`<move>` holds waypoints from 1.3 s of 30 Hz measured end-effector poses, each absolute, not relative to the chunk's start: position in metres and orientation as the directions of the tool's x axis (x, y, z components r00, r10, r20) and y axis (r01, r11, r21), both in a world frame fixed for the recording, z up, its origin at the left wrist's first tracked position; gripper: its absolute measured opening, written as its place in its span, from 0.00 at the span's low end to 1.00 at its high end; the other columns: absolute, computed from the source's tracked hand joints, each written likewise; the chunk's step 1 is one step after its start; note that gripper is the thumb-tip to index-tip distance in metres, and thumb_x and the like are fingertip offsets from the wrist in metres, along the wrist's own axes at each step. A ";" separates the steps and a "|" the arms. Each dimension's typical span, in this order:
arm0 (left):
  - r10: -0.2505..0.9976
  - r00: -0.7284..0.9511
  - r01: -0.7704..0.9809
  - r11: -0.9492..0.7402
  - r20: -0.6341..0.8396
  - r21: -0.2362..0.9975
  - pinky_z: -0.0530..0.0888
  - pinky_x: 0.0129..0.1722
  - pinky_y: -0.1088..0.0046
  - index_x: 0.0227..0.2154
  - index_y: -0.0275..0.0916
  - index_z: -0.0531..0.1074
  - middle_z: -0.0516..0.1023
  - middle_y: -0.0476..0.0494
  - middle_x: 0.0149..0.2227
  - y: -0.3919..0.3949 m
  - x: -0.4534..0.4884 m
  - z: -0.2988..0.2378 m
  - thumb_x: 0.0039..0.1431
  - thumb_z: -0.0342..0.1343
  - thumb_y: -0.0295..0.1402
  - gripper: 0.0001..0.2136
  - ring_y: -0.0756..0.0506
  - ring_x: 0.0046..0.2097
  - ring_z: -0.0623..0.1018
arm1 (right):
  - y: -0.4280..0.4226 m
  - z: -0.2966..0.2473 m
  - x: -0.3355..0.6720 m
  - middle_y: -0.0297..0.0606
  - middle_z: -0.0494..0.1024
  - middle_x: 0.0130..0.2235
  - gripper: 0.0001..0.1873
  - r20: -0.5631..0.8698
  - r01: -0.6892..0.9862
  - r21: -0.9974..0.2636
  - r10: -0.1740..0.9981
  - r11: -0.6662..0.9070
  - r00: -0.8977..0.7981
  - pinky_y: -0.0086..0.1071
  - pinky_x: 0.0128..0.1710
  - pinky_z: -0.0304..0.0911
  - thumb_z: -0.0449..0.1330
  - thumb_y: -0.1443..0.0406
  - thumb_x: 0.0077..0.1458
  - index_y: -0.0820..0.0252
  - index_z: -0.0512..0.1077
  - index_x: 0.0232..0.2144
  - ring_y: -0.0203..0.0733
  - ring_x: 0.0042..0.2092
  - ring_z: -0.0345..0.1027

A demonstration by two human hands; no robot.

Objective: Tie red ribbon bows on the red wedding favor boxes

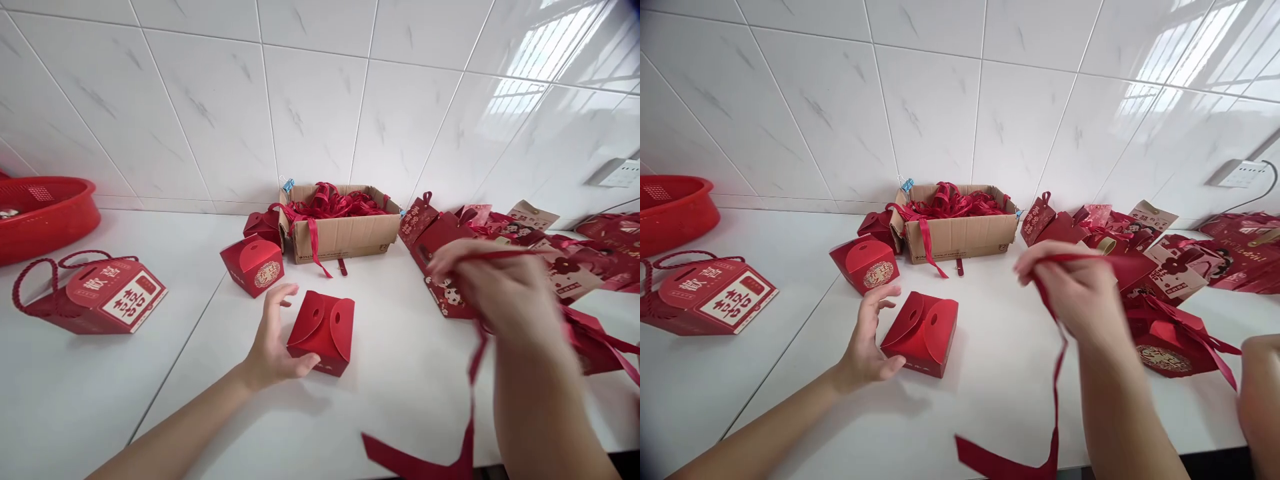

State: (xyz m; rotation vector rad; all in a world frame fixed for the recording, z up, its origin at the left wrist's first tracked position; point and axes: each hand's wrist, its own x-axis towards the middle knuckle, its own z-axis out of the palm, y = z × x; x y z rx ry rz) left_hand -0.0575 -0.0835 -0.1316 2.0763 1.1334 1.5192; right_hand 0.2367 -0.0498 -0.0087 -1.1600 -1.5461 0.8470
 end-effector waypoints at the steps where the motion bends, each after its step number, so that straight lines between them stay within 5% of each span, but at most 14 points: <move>1: 0.766 0.183 0.372 -0.634 0.616 0.678 0.63 0.54 0.49 0.62 0.44 0.50 0.56 0.33 0.59 -0.082 -0.058 -0.130 0.47 0.60 0.52 0.42 0.31 0.59 0.60 | -0.046 -0.011 0.229 0.33 0.67 0.22 0.11 0.181 0.302 -0.927 0.971 0.222 -0.159 0.27 0.23 0.55 0.52 0.70 0.53 0.62 0.69 0.21 0.33 0.25 0.61; 3: 0.779 0.313 0.277 -0.623 0.544 0.732 0.61 0.57 0.47 0.64 0.44 0.45 0.52 0.32 0.63 -0.079 -0.060 -0.129 0.48 0.60 0.47 0.44 0.29 0.62 0.58 | -0.034 -0.016 0.211 0.28 0.55 0.17 0.14 -0.089 0.405 -0.911 0.925 0.074 -0.370 0.27 0.19 0.43 0.49 0.69 0.52 0.61 0.63 0.16 0.30 0.20 0.47; 5: 0.783 0.397 0.171 -0.576 0.480 0.799 0.67 0.54 0.50 0.65 0.44 0.43 0.58 0.32 0.61 -0.076 -0.060 -0.128 0.51 0.59 0.42 0.42 0.31 0.58 0.65 | -0.023 -0.018 0.197 0.27 0.51 0.19 0.15 -0.184 0.514 -0.852 0.866 0.095 -0.465 0.27 0.20 0.41 0.49 0.64 0.55 0.60 0.62 0.18 0.30 0.21 0.43; 11: 0.799 0.430 0.033 -0.479 0.420 0.877 0.75 0.41 0.59 0.63 0.45 0.42 0.63 0.34 0.53 -0.080 -0.055 -0.133 0.51 0.58 0.37 0.40 0.39 0.45 0.74 | -0.018 -0.001 0.193 0.27 0.51 0.22 0.19 -0.242 0.625 -0.721 0.737 0.299 -0.632 0.27 0.20 0.42 0.52 0.53 0.58 0.59 0.61 0.22 0.30 0.23 0.43; 16: 0.822 0.354 0.165 -0.525 0.447 0.835 0.70 0.50 0.52 0.64 0.46 0.40 0.52 0.32 0.59 -0.088 -0.056 -0.140 0.48 0.63 0.42 0.46 0.34 0.53 0.68 | -0.017 0.004 0.209 0.27 0.49 0.20 0.18 -0.326 0.647 -0.706 0.678 0.289 -0.658 0.28 0.19 0.39 0.51 0.59 0.58 0.60 0.58 0.18 0.29 0.21 0.40; 26: 0.798 0.289 0.257 -0.597 0.529 0.760 0.66 0.54 0.48 0.63 0.44 0.45 0.55 0.33 0.57 -0.086 -0.053 -0.141 0.46 0.65 0.46 0.46 0.33 0.54 0.65 | -0.016 -0.002 0.210 0.28 0.45 0.21 0.18 -0.369 0.628 -0.714 0.597 0.310 -0.713 0.31 0.19 0.37 0.51 0.65 0.55 0.58 0.48 0.18 0.30 0.22 0.37; 39: 0.802 0.295 0.256 -0.589 0.519 0.766 0.67 0.53 0.49 0.63 0.44 0.46 0.54 0.33 0.57 -0.086 -0.053 -0.142 0.46 0.64 0.46 0.45 0.32 0.56 0.64 | -0.023 -0.002 0.196 0.27 0.47 0.18 0.17 -0.385 0.631 -0.714 0.582 0.303 -0.716 0.29 0.17 0.37 0.50 0.64 0.56 0.59 0.54 0.16 0.29 0.20 0.38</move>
